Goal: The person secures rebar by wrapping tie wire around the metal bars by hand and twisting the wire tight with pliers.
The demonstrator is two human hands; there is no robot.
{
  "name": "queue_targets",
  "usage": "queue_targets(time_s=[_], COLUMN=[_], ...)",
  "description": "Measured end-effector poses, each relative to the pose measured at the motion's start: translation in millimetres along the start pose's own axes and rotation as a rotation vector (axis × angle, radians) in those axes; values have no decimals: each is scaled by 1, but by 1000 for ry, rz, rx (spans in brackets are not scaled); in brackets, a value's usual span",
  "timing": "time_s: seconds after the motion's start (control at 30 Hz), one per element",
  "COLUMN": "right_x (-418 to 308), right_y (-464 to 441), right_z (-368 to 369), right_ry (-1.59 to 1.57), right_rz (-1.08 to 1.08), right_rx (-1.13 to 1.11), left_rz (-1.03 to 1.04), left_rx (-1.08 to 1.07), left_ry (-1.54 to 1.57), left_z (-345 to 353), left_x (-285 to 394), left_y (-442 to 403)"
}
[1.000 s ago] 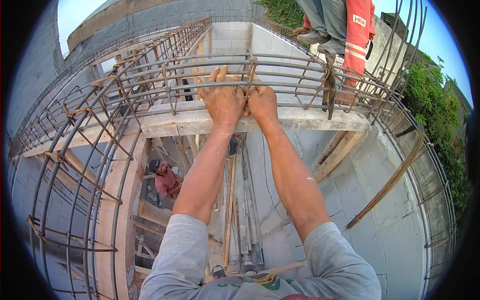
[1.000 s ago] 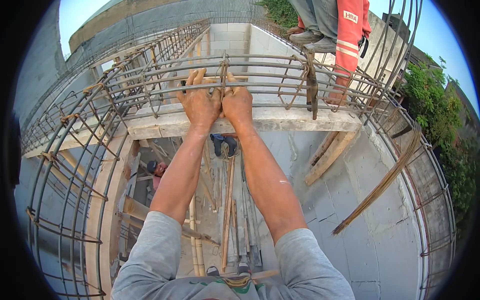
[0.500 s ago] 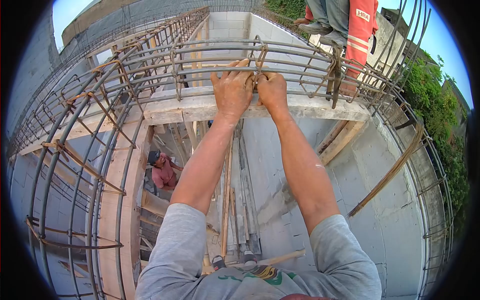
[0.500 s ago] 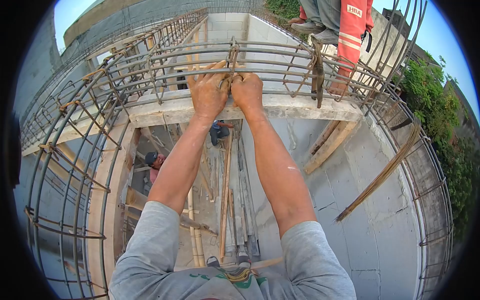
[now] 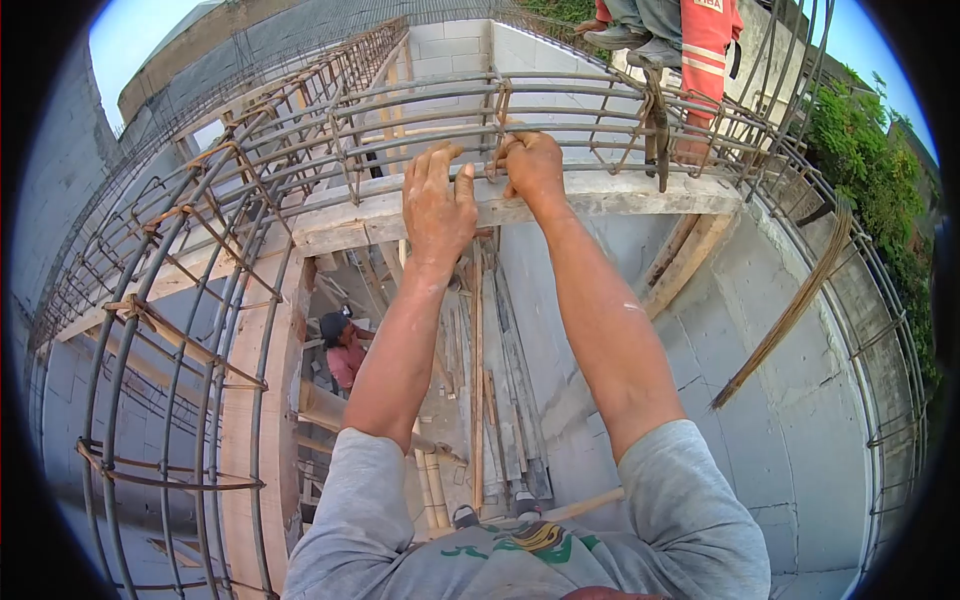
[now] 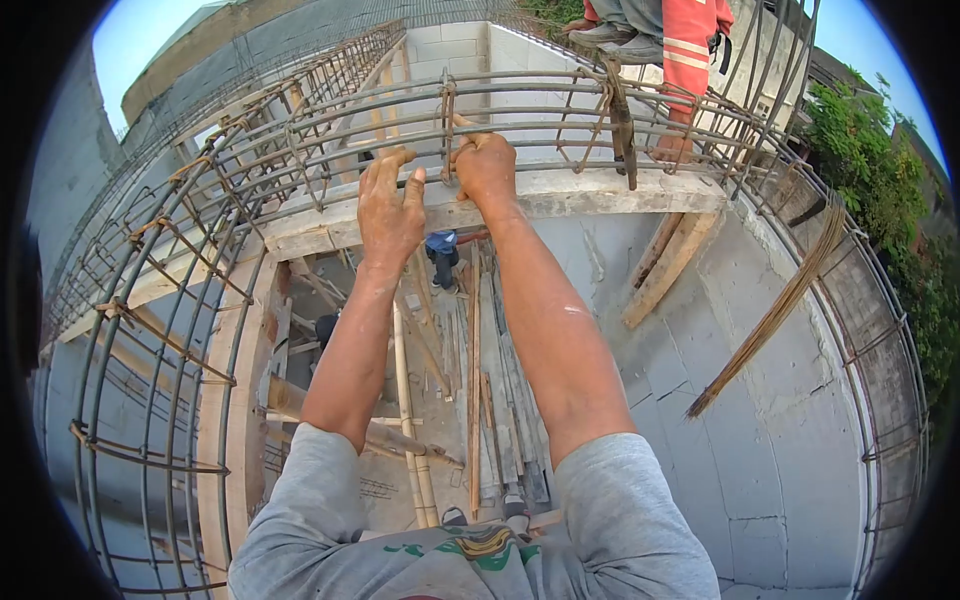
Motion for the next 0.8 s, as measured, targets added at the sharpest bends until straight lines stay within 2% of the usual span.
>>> queue_targets(time_s=[0.03,0.17,0.27,0.37,0.47,0.53,0.57,0.7,0.8], right_x=[-1,-2,4,-8,-12,-2,-1,5,4], right_y=[0,1,-4,2,-4,-5,-6,-8,-9], right_z=[-1,-2,-2,-8,-5,-5,-5,-5,-6], right_ry=[-8,-47,34,147,500,393,381,336,336], right_rz=[16,7,111,50,-278,-288,-276,-228,-241], right_rx=[-8,-15,-96,-58,142,173,169,167,194], left_rz=[-61,51,150,167,188,179,59,-97,-178], left_rx=[23,50,25,-36,-74,-131,-351,-867,-952], left_ry=[16,-202,-340,-265,-296,-362,-316,-221,-178], left_z=[-10,-42,-45,-50,-55,-46,-28,45,61], left_x=[0,22,37,52,65,62,44,-6,-14], left_y=[0,-28,-47,-67,-103,-141,-162,-185,-180])
Point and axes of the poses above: each hand's wrist, its own y-axis away from the middle knuckle, its own z-axis out of the palm, x = y × z, the point moved 8 cm from there along -y, towards the middle knuckle, and after that the axes turned 13 degrees about -x, right-handed, at the moved point
